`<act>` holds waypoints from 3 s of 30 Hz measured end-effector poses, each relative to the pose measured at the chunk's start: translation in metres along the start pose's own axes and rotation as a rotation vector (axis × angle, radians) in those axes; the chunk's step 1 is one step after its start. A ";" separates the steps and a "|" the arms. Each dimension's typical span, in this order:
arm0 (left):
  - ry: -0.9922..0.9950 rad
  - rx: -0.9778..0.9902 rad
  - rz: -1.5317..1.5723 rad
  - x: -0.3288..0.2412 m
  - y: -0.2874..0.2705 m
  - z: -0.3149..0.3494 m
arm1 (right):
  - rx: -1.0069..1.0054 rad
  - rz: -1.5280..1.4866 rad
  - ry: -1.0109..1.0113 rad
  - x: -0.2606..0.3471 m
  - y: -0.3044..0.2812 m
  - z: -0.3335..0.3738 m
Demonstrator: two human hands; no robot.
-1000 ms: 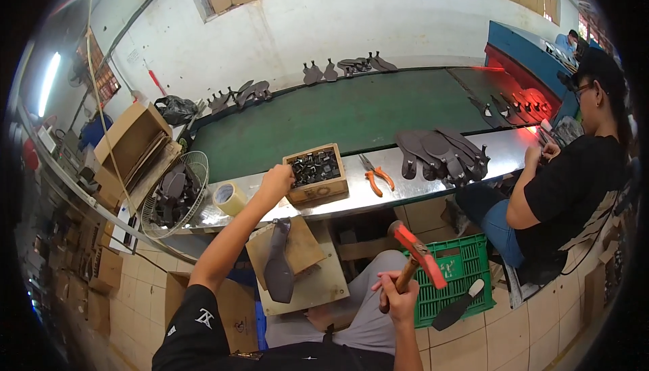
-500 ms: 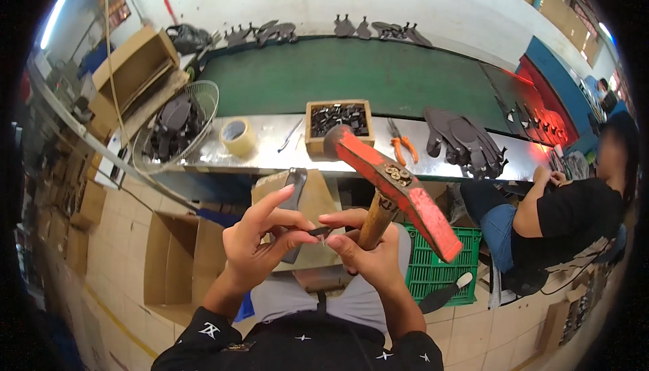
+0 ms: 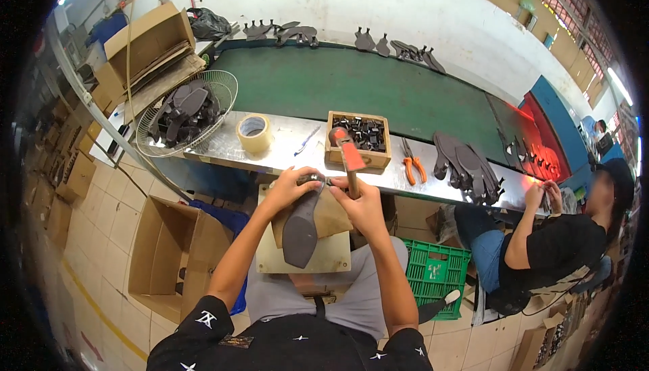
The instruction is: Hammering nails into shoe components to secure the structure during manufacturing.
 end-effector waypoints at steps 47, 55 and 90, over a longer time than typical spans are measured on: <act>0.086 -0.183 -0.042 -0.017 0.008 0.052 | -0.021 0.540 -0.264 0.094 -0.001 0.092; -0.150 -0.016 -0.255 -0.015 0.014 0.058 | 0.114 0.644 -0.262 0.051 0.013 0.078; 0.014 0.877 0.961 -0.189 0.036 0.177 | 1.190 -0.085 -0.718 0.098 0.037 0.114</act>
Point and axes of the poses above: each hand's wrist, its own z-axis away from the middle knuckle, its own y-axis out of the palm, x = y × z, the point moved 4 cm from there along -z, towards the middle knuckle, and after that the axes turned 8 degrees about x, right-handed, at the moved point
